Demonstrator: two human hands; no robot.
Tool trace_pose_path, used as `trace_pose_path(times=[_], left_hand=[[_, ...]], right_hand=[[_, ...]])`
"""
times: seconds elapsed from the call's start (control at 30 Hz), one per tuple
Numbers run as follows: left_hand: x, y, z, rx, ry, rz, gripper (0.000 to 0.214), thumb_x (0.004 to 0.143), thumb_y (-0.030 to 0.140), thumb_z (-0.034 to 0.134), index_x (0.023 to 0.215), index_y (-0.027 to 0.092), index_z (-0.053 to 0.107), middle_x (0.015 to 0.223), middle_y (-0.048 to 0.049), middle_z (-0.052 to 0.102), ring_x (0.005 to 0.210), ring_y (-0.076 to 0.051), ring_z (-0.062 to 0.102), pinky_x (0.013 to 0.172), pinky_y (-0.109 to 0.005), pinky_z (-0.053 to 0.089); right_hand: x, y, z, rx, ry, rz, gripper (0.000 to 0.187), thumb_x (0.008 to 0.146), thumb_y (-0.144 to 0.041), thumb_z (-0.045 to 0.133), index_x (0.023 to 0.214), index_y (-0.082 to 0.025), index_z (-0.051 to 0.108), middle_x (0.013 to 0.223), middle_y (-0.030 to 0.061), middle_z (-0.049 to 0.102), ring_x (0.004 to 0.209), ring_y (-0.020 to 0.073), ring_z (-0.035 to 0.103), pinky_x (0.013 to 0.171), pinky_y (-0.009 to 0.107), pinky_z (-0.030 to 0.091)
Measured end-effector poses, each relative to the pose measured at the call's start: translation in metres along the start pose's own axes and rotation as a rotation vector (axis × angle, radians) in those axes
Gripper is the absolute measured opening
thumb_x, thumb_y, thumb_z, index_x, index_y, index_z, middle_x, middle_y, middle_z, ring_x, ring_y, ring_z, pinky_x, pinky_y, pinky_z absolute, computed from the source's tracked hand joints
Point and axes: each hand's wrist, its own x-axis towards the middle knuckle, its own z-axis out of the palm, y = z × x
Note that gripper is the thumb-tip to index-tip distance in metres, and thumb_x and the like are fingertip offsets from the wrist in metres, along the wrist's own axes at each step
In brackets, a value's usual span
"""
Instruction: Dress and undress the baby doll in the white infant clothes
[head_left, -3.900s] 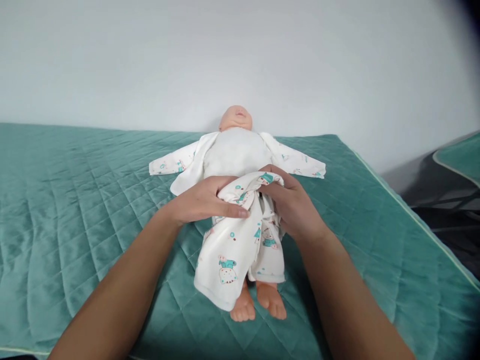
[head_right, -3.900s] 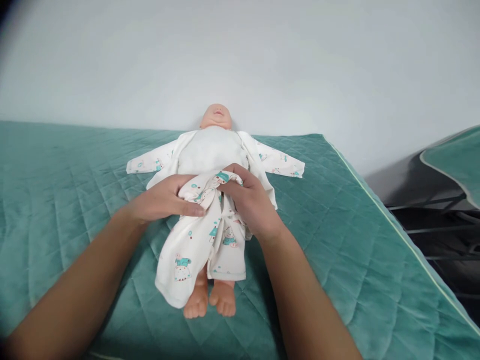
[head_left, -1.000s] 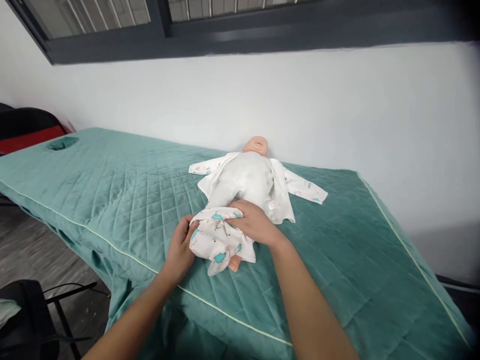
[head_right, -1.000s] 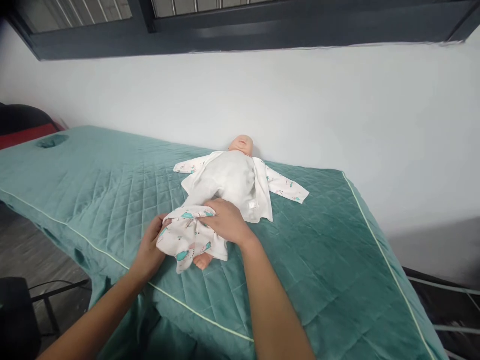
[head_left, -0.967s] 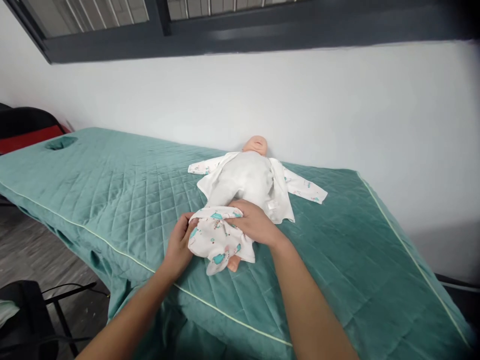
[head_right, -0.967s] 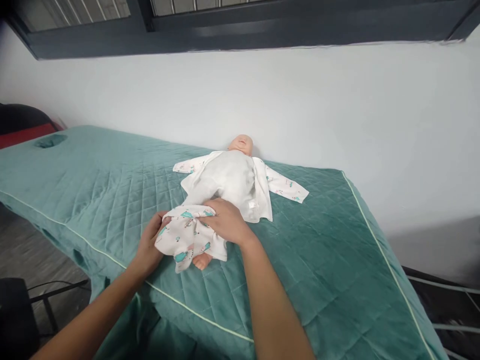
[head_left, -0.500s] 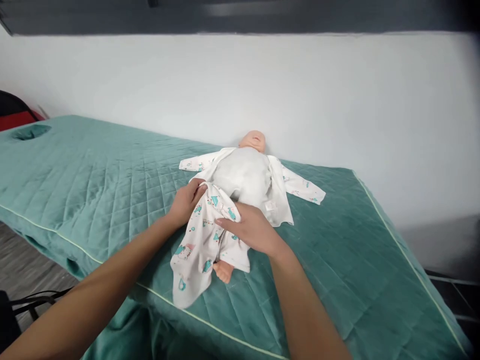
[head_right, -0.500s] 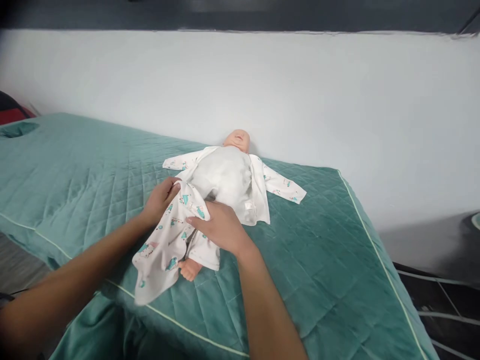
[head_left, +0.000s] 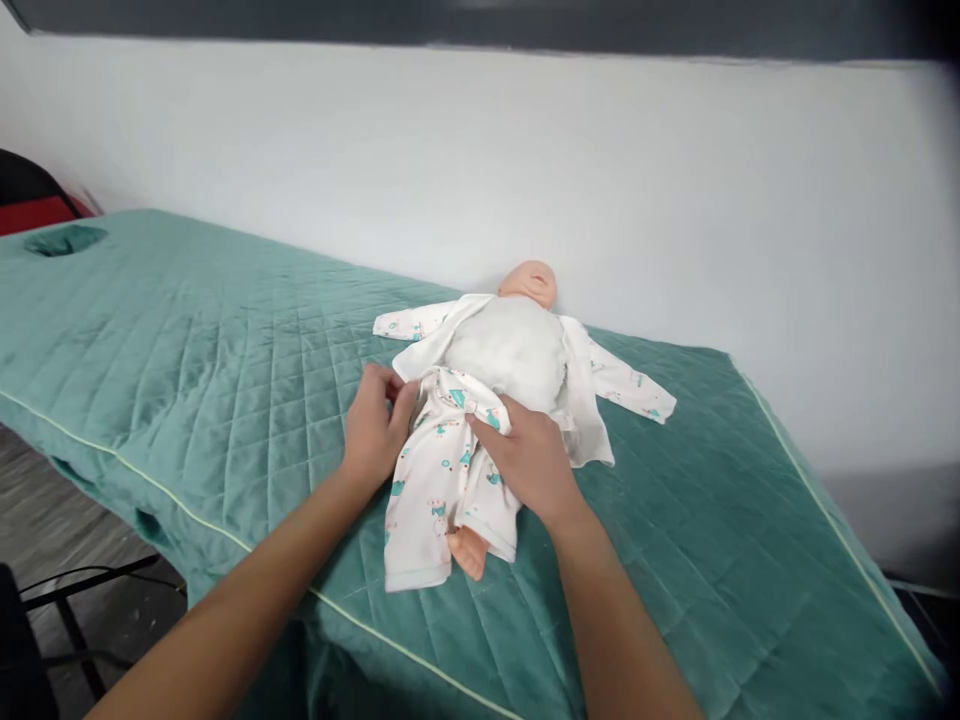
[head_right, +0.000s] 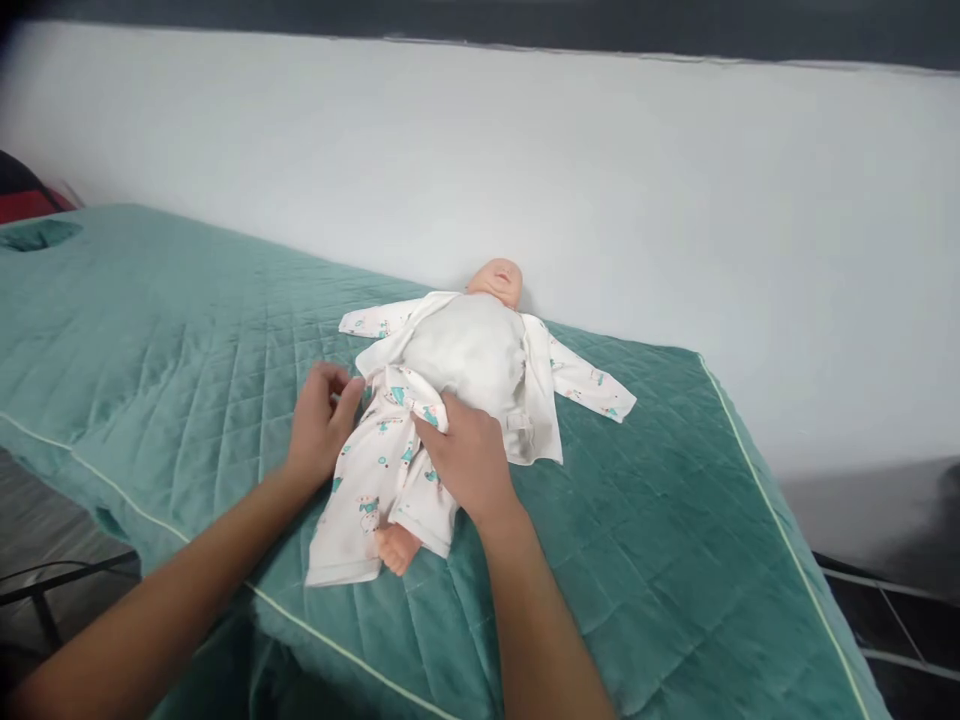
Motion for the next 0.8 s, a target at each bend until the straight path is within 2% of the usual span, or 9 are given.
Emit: trace_pose_path(times=[0.07,0.17,0.23,0.33,0.43,0.5,0.6,0.67,0.8], left_hand=[[-0.020,0.001,-0.013,-0.107,-0.113,-0.122,0.037,0.096,0.053,0.045,0.077,0.021,0.050,0.072,0.0011,0.051,0.068,-0.016,0.047,0.065,-0.029,0.036],[-0.043,0.004,-0.025,-0.188,-0.358,-0.203,0.041,0.092,0.056,0.052,0.072,0.020,0.050,0.065,0.0026,0.048,0.065,-0.015,0.043,0.061,-0.028,0.033],[-0.049,0.007,-0.027,-0.171,-0.397,-0.219,0.038,0.090,0.055,0.055,0.074,0.020,0.051,0.065,0.0030,0.049,0.065,-0.015,0.043,0.061,-0.027,0.032],[-0.047,0.009,-0.022,-0.172,-0.344,-0.228,0.041,0.093,0.056,0.049,0.073,0.020,0.049,0.065,0.0033,0.047,0.065,-0.014,0.042,0.061,-0.027,0.032],[-0.034,0.009,-0.015,-0.204,-0.296,-0.198,0.042,0.093,0.057,0.048,0.073,0.021,0.047,0.067,0.0036,0.047,0.065,-0.014,0.042,0.061,-0.027,0.032],[-0.023,0.009,-0.010,-0.162,-0.305,-0.133,0.040,0.094,0.054,0.047,0.074,0.021,0.046,0.066,0.0035,0.048,0.066,-0.014,0.044,0.062,-0.027,0.033],[-0.008,0.006,-0.005,-0.006,-0.288,-0.007,0.036,0.097,0.049,0.044,0.074,0.021,0.045,0.065,0.0027,0.050,0.065,-0.015,0.046,0.062,-0.028,0.032],[-0.002,0.005,-0.002,0.137,-0.218,0.068,0.035,0.097,0.048,0.043,0.075,0.022,0.045,0.067,0.0015,0.052,0.063,-0.015,0.047,0.062,-0.028,0.030],[0.000,0.001,0.002,0.314,-0.049,0.140,0.034,0.099,0.047,0.039,0.079,0.021,0.050,0.070,-0.0006,0.056,0.064,-0.016,0.050,0.062,-0.028,0.029]], right_hand=[[0.000,-0.001,0.002,-0.018,0.017,0.012,0.021,0.092,-0.043,0.056,0.088,-0.024,0.065,0.075,0.0026,0.070,0.072,0.0226,0.063,0.063,0.029,0.038],[0.000,-0.001,0.004,-0.042,0.034,0.037,0.022,0.093,-0.043,0.055,0.085,-0.023,0.062,0.075,0.0033,0.070,0.071,0.0224,0.063,0.063,0.030,0.037],[0.000,-0.002,0.003,-0.037,0.032,0.043,0.023,0.094,-0.044,0.054,0.086,-0.023,0.062,0.077,0.0035,0.070,0.072,0.0224,0.063,0.064,0.030,0.038],[-0.002,-0.004,-0.002,0.039,-0.064,0.009,0.026,0.094,-0.048,0.054,0.096,-0.023,0.064,0.088,0.0035,0.073,0.082,0.0233,0.066,0.070,0.030,0.042],[-0.005,-0.007,-0.010,0.155,-0.261,-0.078,0.032,0.086,-0.047,0.068,0.110,-0.026,0.065,0.106,0.0010,0.074,0.097,0.0238,0.067,0.079,0.031,0.045],[-0.006,-0.008,-0.012,0.175,-0.327,-0.114,0.033,0.080,-0.042,0.075,0.107,-0.026,0.068,0.107,-0.0002,0.074,0.097,0.0235,0.067,0.081,0.031,0.046],[-0.007,-0.005,-0.011,0.140,-0.300,-0.084,0.018,0.082,-0.038,0.070,0.090,-0.022,0.070,0.090,-0.0002,0.074,0.083,0.0214,0.066,0.072,0.030,0.045],[-0.006,-0.001,-0.008,0.122,-0.254,-0.048,0.017,0.085,-0.037,0.064,0.081,-0.021,0.067,0.079,-0.0014,0.071,0.074,0.0195,0.062,0.064,0.029,0.042],[-0.002,0.004,-0.006,0.184,-0.131,0.012,0.017,0.086,-0.036,0.060,0.087,-0.021,0.068,0.080,-0.0022,0.071,0.075,0.0192,0.062,0.066,0.028,0.043]])
